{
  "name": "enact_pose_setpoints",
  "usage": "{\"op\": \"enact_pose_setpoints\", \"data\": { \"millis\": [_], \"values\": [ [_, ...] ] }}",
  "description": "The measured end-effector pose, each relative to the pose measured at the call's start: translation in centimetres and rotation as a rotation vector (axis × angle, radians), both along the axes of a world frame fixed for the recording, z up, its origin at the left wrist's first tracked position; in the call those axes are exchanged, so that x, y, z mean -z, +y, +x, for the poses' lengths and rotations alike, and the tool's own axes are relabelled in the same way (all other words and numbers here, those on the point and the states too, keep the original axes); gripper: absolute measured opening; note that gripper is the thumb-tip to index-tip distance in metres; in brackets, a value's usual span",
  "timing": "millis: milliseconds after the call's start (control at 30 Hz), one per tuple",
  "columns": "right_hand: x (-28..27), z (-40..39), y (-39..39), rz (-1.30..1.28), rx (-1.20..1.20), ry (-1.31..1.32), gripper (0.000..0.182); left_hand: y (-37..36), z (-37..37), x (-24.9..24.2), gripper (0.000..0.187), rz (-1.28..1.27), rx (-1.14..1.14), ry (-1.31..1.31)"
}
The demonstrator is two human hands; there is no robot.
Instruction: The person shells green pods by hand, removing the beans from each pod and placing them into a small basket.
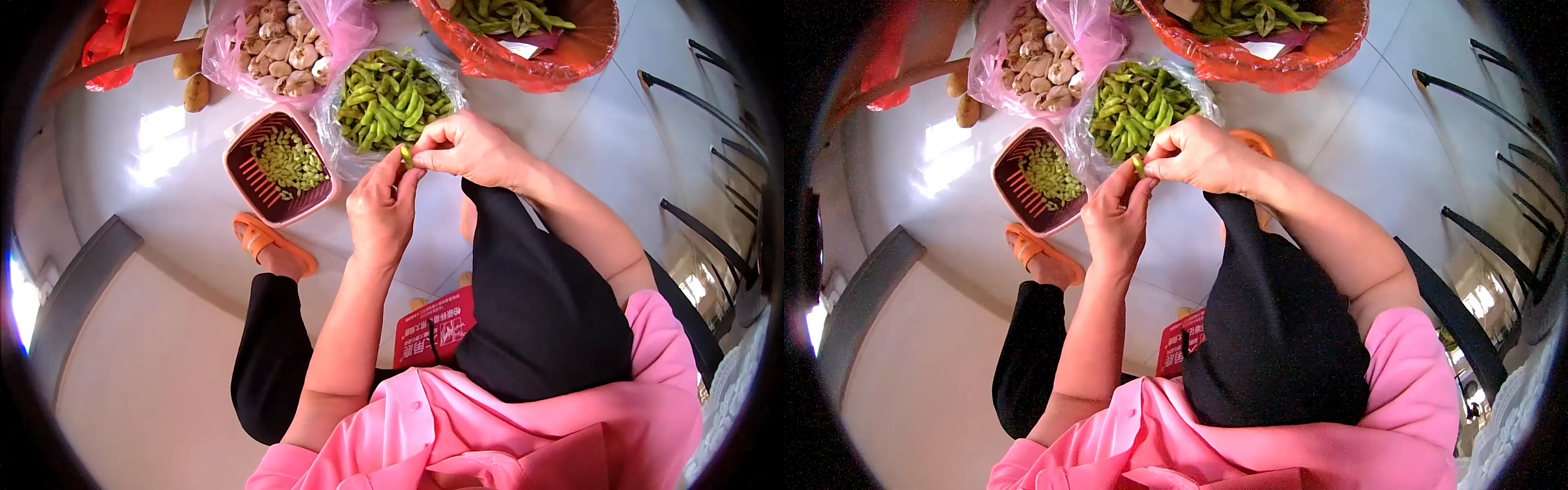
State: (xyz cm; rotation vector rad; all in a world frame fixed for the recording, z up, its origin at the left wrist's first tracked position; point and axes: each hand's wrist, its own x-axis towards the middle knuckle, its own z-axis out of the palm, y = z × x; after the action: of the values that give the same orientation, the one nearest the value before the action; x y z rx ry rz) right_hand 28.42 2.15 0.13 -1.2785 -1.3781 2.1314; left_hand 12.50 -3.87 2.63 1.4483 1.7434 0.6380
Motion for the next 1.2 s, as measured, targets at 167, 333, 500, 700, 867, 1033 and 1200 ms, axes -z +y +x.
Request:
{"op": "enact_pose_setpoints", "data": {
  "millis": [167,333,500,700,867,1033,1200],
  "values": [
    [0.1,0.0,0.2,-0.043,-0.063,-0.078,0.012,0.0,0.3,0.2,0.03,-0.143,-0.037,-0.076],
    [0.0,-1.7,-0.8,0.062,0.117,-0.14,0.012,0.3,0.3,0.6,0.028,-0.074,-0.003,-0.13],
    [0.1,-2.6,-0.6,-0.024,0.143,0.001,0.015,0.5,-0.9,0.4,0.03,-0.19,-0.088,-0.21],
    [-0.5,-2.3,0.0,-0.013,-0.036,-0.075,0.01,0.6,-1.7,0.0,0.031,-0.369,-0.098,-0.306],
    [-0.9,-3.4,-0.8,0.144,0.013,-0.125,0.013,0.2,-2.3,0.6,0.019,-0.382,0.003,-0.275],
    [-0.5,-3.7,-1.1,0.222,0.014,-0.219,0.014,-0.1,-2.0,1.1,0.02,-0.388,-0.048,-0.295],
    [0.1,-3.5,-1.1,-0.009,0.135,-0.029,0.011,1.1,-2.6,-0.3,0.025,-0.497,-0.085,-0.56]
  ]
}}
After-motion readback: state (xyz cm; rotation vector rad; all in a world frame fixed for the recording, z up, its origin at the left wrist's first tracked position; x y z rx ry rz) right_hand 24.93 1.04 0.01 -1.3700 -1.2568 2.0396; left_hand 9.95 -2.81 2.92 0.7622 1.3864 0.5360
